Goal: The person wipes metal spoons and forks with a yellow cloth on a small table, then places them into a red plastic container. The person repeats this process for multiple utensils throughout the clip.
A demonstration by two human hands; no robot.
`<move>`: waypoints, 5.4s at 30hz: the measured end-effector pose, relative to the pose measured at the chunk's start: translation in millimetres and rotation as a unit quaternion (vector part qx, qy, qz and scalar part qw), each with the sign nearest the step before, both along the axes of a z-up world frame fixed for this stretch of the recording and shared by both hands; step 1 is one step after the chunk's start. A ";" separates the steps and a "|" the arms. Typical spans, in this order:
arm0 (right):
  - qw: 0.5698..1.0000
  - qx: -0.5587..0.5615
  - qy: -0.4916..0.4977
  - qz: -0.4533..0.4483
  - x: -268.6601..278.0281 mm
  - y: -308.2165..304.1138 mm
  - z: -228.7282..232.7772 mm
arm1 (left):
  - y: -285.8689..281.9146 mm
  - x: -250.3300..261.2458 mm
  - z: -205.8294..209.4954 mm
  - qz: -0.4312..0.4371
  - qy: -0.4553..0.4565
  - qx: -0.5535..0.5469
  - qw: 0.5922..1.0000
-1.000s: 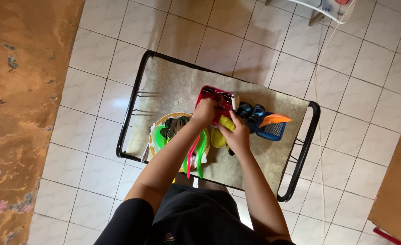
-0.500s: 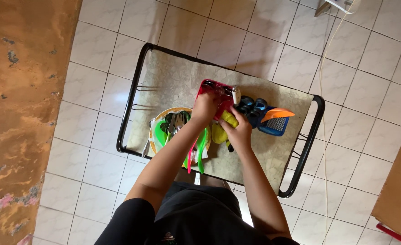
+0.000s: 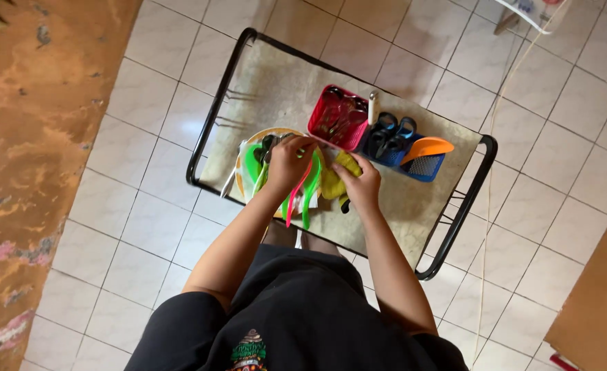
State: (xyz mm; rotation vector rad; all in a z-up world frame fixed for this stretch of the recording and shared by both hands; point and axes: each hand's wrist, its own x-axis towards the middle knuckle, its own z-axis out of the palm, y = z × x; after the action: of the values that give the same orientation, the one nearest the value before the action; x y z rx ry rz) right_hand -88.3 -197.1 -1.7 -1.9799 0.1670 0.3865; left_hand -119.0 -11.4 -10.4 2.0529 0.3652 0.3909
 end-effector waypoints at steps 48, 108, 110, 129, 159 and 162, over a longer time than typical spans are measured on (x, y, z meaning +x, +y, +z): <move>0.969 0.106 0.223 0.013 -48.7 94.3 -105.8 | 85.8 16.5 -153.2 -0.103 0.088 0.278 0.951; 0.855 -0.083 -0.480 0.179 -11.6 45.6 -16.8 | -9.3 -62.6 -37.7 -0.076 0.124 0.016 0.989; 0.845 -0.095 -0.495 0.176 -6.0 43.4 -13.7 | -7.8 -63.7 -28.8 -0.080 0.125 0.014 0.989; 0.839 -0.074 -0.479 0.246 -1.3 48.7 -24.6 | -5.3 -65.3 -28.7 -0.073 0.148 -0.022 0.986; 0.913 0.126 -0.347 0.176 -35.7 42.0 4.0 | 1.2 -75.8 16.6 -0.187 0.107 -0.081 0.973; 0.910 0.113 -0.354 0.183 -32.5 44.0 2.5 | 11.5 -79.2 5.3 -0.222 0.070 -0.059 0.971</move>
State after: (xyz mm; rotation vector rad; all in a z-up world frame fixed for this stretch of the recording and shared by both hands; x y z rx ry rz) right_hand -120.8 -153.1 0.8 -1.7948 -0.6899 -0.0961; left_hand -198.2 0.1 -5.1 1.9787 0.0051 -0.0485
